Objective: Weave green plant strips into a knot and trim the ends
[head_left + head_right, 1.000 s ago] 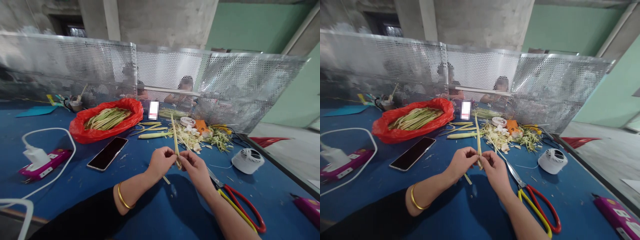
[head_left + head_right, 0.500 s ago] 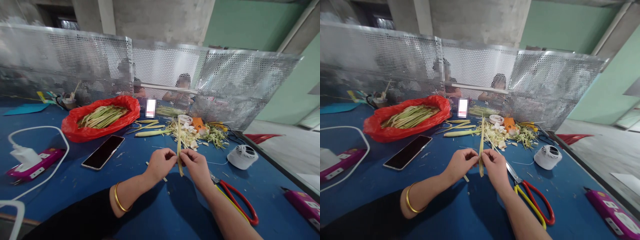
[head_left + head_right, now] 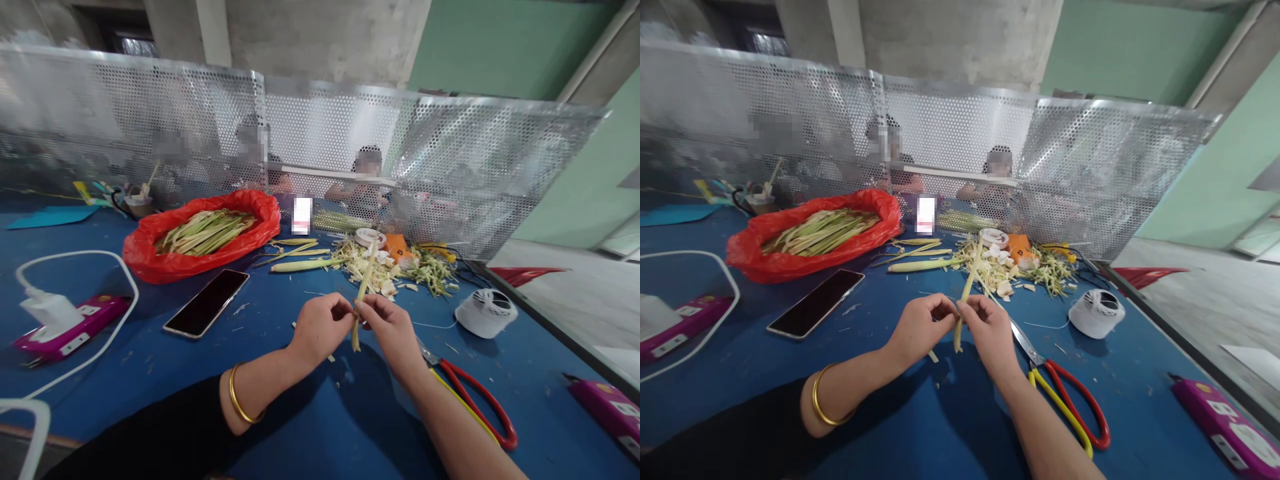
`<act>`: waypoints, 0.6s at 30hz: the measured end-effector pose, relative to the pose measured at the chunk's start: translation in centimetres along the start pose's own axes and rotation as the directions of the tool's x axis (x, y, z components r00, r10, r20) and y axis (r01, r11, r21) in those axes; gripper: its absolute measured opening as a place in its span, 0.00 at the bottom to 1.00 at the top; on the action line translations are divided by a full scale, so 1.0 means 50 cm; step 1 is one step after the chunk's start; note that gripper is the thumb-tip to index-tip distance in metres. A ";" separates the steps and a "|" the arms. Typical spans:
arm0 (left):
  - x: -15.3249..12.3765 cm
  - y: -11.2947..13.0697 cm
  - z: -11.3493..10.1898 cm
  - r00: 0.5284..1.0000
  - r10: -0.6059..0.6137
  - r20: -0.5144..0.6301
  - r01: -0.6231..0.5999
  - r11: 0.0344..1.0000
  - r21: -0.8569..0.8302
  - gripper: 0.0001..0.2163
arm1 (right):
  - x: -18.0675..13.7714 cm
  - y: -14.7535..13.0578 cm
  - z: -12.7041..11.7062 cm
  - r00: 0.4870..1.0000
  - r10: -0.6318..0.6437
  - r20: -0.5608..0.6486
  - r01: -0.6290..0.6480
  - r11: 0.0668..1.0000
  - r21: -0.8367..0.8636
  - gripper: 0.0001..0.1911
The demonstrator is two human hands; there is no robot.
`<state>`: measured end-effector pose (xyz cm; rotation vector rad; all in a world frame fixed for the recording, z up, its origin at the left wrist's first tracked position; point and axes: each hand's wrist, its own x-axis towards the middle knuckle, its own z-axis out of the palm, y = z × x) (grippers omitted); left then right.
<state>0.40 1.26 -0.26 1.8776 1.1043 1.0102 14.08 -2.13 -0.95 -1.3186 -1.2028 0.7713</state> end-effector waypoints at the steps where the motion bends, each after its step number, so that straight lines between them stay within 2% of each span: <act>1: -0.001 0.001 0.000 1.000 0.006 0.000 -0.006 1.000 0.016 0.04 | 0.000 0.000 -0.001 1.000 0.000 -0.018 0.000 1.000 0.000 0.14; 4: -0.003 0.003 0.002 1.000 -0.001 0.019 0.001 1.000 0.014 0.04 | 0.001 0.001 -0.003 0.999 0.006 -0.047 -0.005 1.000 0.019 0.12; 10: 0.006 0.002 0.002 0.992 -0.107 0.072 0.121 0.967 -0.225 0.06 | -0.001 -0.010 -0.002 0.999 0.034 -0.006 -0.034 0.997 0.071 0.10; 15: 0.009 0.006 0.001 0.988 -0.142 0.065 0.152 0.965 -0.215 0.04 | -0.001 -0.008 -0.002 0.999 0.041 0.028 -0.044 0.994 0.097 0.09; 18: 0.006 0.005 0.003 0.987 -0.149 0.068 0.162 0.950 -0.269 0.05 | -0.001 -0.002 -0.002 0.992 0.106 0.070 -0.116 0.978 0.171 0.12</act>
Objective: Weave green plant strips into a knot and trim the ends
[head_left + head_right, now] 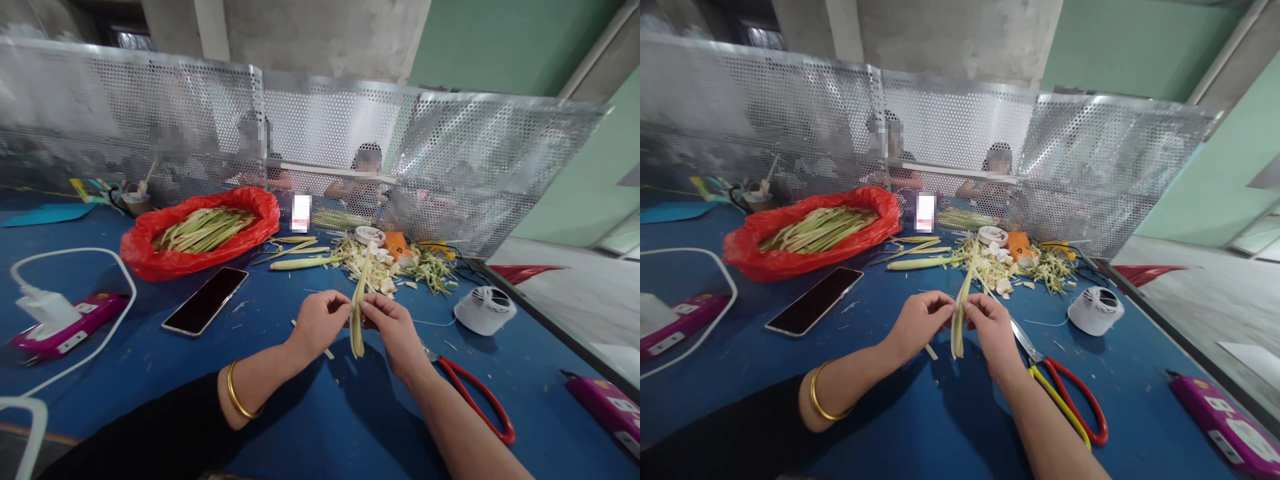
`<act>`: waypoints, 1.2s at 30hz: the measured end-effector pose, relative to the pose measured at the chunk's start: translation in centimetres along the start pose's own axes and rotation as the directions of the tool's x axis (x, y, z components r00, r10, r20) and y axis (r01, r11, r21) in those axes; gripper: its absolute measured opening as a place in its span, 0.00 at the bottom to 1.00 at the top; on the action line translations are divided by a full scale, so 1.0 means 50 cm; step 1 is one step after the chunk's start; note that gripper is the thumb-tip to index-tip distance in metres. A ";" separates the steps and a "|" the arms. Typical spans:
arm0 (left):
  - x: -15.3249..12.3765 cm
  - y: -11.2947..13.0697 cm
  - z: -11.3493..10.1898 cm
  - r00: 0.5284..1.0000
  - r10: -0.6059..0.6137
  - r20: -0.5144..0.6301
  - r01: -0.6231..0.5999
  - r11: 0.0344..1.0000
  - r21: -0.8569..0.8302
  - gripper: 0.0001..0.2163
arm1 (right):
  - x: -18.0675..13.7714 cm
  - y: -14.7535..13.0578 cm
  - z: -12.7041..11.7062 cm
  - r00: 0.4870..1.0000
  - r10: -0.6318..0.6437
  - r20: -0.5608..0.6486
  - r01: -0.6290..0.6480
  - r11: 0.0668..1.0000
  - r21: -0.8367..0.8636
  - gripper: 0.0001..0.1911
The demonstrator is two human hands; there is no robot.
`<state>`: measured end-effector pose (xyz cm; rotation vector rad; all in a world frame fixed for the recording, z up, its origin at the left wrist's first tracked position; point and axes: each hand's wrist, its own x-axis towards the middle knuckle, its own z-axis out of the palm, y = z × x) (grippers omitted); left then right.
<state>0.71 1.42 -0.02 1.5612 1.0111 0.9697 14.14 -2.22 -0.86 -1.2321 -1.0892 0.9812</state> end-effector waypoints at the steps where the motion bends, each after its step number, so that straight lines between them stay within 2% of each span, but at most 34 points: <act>1: -0.001 -0.002 0.000 1.000 0.015 0.011 -0.015 1.000 0.001 0.05 | 0.000 0.002 0.000 1.000 0.022 0.012 -0.023 1.000 0.017 0.13; 5: 0.000 -0.015 -0.001 0.992 0.108 0.071 -0.116 0.985 0.126 0.06 | 0.003 0.009 0.001 0.997 0.063 0.037 -0.063 0.998 -0.008 0.16; 7: 0.002 -0.018 -0.002 0.992 0.104 0.077 -0.113 0.985 0.130 0.06 | 0.004 0.012 -0.002 0.996 0.081 0.038 -0.081 0.997 0.004 0.17; 14: 0.005 -0.007 0.001 0.999 -0.021 0.042 0.023 0.998 -0.053 0.05 | 0.008 0.007 -0.008 0.996 0.079 -0.038 -0.076 0.994 0.074 0.18; 18: 0.005 0.007 -0.001 0.988 -0.153 0.024 0.155 0.976 -0.152 0.04 | 0.006 0.000 -0.004 0.991 0.075 -0.112 -0.070 0.996 0.052 0.19; 21: 0.005 0.012 -0.004 0.972 -0.225 0.066 0.235 0.948 -0.217 0.05 | 0.006 0.005 -0.001 0.994 0.023 -0.107 -0.028 0.999 -0.044 0.16; 23: 0.006 0.010 -0.005 0.969 -0.229 0.093 0.244 0.941 -0.235 0.09 | 0.006 0.012 0.001 0.999 -0.029 -0.045 0.022 0.990 -0.139 0.13; 25: 0.008 0.004 -0.005 0.975 -0.210 0.070 0.220 0.954 -0.204 0.10 | 0.006 0.020 0.003 0.997 -0.074 0.034 0.080 0.969 -0.234 0.11; 27: 0.011 -0.006 -0.005 0.984 -0.178 0.014 0.178 0.975 -0.133 0.08 | 0.004 0.025 0.004 0.989 -0.123 0.084 0.145 0.925 -0.352 0.09; 30: 0.016 -0.016 -0.006 0.989 -0.142 -0.034 0.140 0.988 -0.060 0.06 | 0.001 0.024 0.002 0.972 -0.208 0.112 0.235 0.802 -0.550 0.07; 32: 0.019 -0.018 -0.007 0.990 -0.138 -0.040 0.136 0.989 -0.052 0.06 | -0.001 0.021 -0.001 0.965 -0.225 0.135 0.260 0.747 -0.612 0.08; 36: 0.018 -0.009 -0.007 0.988 -0.149 -0.028 0.146 0.985 -0.089 0.05 | 0.003 0.021 -0.010 0.966 -0.225 0.129 0.252 0.696 -0.673 0.10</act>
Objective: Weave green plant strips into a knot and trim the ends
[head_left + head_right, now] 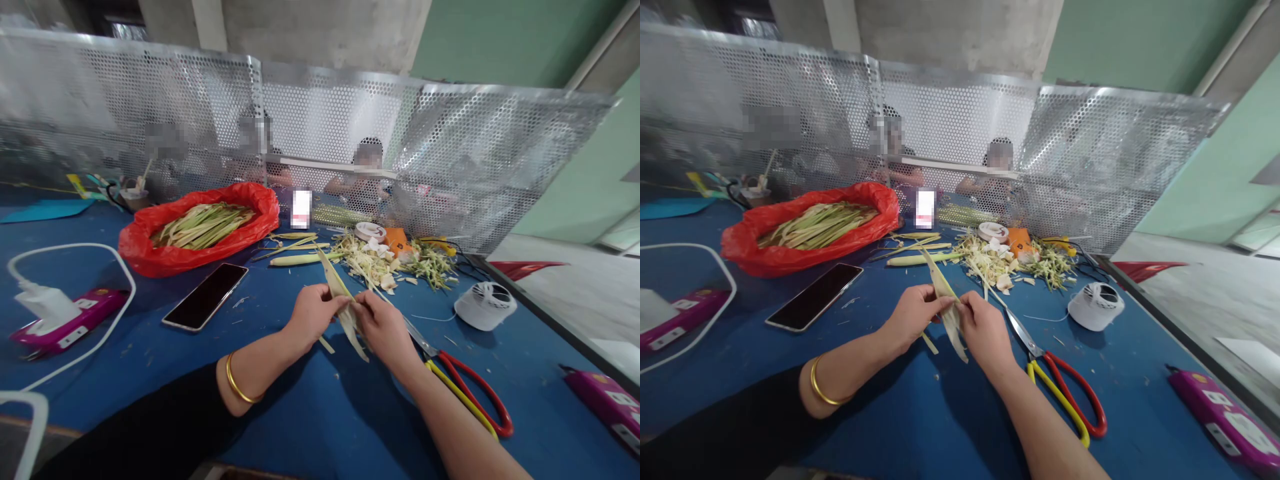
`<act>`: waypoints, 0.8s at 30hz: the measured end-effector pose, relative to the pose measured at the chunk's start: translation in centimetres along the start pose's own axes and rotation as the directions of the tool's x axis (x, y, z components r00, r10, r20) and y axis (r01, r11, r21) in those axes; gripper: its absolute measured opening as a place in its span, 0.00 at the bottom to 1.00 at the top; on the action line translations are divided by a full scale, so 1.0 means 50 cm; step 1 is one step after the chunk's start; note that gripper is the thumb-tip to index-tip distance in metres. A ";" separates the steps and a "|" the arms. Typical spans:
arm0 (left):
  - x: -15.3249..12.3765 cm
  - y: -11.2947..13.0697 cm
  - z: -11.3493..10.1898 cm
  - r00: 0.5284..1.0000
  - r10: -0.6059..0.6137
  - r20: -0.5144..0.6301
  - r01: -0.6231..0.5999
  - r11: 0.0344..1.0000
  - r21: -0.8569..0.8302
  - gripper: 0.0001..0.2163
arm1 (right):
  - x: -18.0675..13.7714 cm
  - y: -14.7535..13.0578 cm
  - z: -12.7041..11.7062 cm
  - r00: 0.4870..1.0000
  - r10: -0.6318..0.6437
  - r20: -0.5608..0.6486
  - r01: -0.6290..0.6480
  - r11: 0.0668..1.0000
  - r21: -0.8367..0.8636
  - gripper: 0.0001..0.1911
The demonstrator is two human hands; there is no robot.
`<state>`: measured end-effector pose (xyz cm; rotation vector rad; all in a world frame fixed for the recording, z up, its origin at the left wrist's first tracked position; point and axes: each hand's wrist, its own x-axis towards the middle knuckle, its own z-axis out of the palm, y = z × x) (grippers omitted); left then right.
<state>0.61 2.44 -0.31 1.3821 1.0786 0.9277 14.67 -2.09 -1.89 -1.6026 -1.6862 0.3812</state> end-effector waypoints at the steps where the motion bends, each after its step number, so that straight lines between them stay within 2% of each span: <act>1: -0.002 0.003 0.001 1.000 -0.016 0.007 0.016 1.000 -0.020 0.05 | 0.002 0.003 -0.001 1.000 0.013 -0.019 -0.013 1.000 -0.018 0.11; 5: -0.007 0.008 0.003 0.998 -0.053 0.019 0.054 0.996 -0.065 0.05 | 0.007 0.007 -0.003 0.998 0.047 -0.049 -0.046 0.999 0.026 0.14; 8: -0.005 0.007 0.001 1.000 -0.016 0.013 0.017 0.997 -0.077 0.05 | 0.005 0.000 -0.002 1.000 0.017 0.024 -0.018 0.997 0.070 0.12; 11: 0.000 0.007 -0.005 1.000 -0.003 -0.011 0.002 0.997 -0.076 0.05 | 0.003 -0.006 -0.005 0.997 0.010 0.073 -0.012 0.999 0.032 0.11; 19: 0.014 0.013 -0.023 0.998 -0.052 -0.040 0.048 0.994 -0.097 0.05 | 0.012 0.001 -0.030 1.000 0.017 -0.003 -0.017 0.998 -0.053 0.12; 24: 0.019 0.007 -0.025 0.998 -0.047 -0.034 0.043 0.994 -0.104 0.05 | 0.011 0.000 -0.025 0.998 0.021 0.067 -0.025 0.997 0.068 0.09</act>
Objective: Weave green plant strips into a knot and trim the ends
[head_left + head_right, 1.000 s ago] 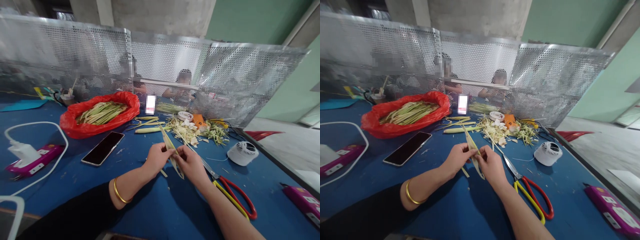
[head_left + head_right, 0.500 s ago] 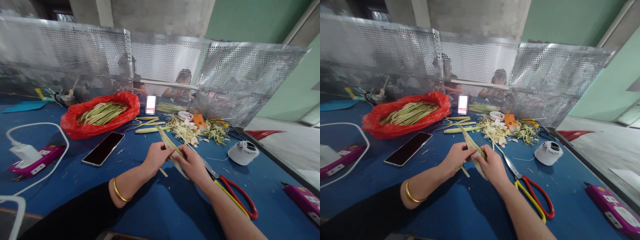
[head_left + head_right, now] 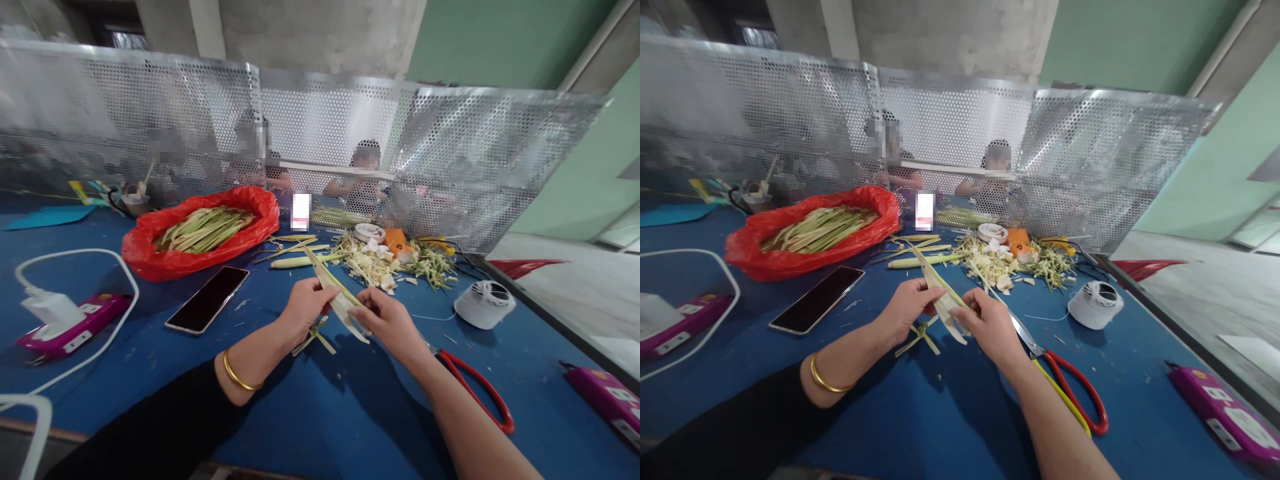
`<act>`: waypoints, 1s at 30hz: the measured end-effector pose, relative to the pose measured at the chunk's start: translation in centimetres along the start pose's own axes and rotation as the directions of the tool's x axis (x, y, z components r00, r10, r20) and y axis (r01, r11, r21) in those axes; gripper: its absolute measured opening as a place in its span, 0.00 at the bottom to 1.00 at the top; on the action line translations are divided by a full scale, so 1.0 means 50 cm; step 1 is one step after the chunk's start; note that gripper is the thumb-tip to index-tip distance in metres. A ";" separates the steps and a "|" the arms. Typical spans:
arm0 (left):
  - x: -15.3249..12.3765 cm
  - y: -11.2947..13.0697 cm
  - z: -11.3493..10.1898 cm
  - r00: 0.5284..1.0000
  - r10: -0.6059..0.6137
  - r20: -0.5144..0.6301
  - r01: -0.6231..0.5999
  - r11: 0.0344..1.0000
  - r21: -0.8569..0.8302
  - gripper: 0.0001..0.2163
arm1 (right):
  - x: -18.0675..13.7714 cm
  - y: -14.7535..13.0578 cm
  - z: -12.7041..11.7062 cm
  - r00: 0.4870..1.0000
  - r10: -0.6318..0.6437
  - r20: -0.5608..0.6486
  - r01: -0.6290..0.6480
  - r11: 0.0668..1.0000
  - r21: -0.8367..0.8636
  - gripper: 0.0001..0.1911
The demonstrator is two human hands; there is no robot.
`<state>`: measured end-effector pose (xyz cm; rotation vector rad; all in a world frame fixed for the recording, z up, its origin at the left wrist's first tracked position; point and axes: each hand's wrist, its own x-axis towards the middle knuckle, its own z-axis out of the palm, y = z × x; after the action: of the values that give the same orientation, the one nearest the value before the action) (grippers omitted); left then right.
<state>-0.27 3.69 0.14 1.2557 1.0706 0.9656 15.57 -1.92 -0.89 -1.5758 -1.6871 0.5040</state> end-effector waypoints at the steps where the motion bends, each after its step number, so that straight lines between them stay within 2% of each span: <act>1: 0.000 -0.001 0.000 1.000 0.004 0.002 -0.004 1.000 0.000 0.06 | -0.001 0.000 0.001 1.000 -0.006 0.004 0.006 1.000 0.000 0.09; 4: -0.003 -0.002 0.000 1.000 -0.002 0.019 0.002 1.000 -0.006 0.08 | -0.002 0.001 0.002 0.998 -0.032 -0.055 0.031 0.999 -0.016 0.12; 7: -0.007 -0.005 0.002 0.994 -0.032 0.102 0.033 0.999 -0.011 0.08 | -0.001 0.003 0.005 0.994 0.013 -0.111 -0.004 0.996 0.084 0.17; 11: -0.012 -0.009 0.010 0.970 -0.057 0.235 0.063 0.998 -0.018 0.09 | 0.001 0.009 0.020 0.989 0.150 0.001 -0.142 0.933 0.331 0.18; 13: -0.015 -0.006 0.013 0.979 -0.037 0.202 0.043 0.999 -0.027 0.08 | 0.002 0.012 0.026 0.989 0.145 0.015 -0.141 0.926 0.349 0.19; 16: -0.021 0.003 0.015 0.995 -0.015 0.100 0.013 1.000 0.014 0.04 | 0.000 0.012 0.024 0.993 0.106 -0.053 -0.086 0.951 0.296 0.18; 18: -0.023 0.009 0.014 0.997 -0.013 0.074 0.009 0.999 0.051 0.04 | -0.001 0.008 0.017 0.988 0.147 -0.057 -0.118 0.929 0.350 0.19; 20: -0.023 0.012 0.013 0.996 -0.013 0.083 0.007 0.998 0.062 0.04 | -0.001 0.003 0.010 0.973 0.230 0.007 -0.203 0.845 0.494 0.20; 22: -0.023 0.014 0.013 0.996 -0.022 0.092 0.016 0.998 0.063 0.03 | 0.000 0.000 0.006 0.950 0.299 0.090 -0.286 0.716 0.637 0.21; 24: -0.024 0.016 0.013 0.995 -0.039 0.087 0.033 0.997 0.069 0.04 | 0.002 0.000 0.006 0.931 0.337 0.142 -0.331 0.612 0.718 0.22; 25: -0.024 0.017 0.014 0.996 -0.046 0.082 0.040 0.997 0.071 0.04 | 0.003 0.001 0.006 0.925 0.348 0.151 -0.341 0.589 0.733 0.23; 27: -0.025 0.020 0.015 0.996 -0.053 0.076 0.047 0.996 0.077 0.04 | 0.004 0.002 0.008 0.925 0.353 0.139 -0.338 0.599 0.726 0.23; 30: -0.027 0.022 0.017 0.996 -0.041 0.079 0.034 0.995 0.089 0.05 | 0.002 -0.001 0.009 0.936 0.335 0.109 -0.317 0.670 0.671 0.23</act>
<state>0.25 2.30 1.36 1.3312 1.0789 0.8400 15.23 -1.71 -1.12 -1.2935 -0.9891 1.1431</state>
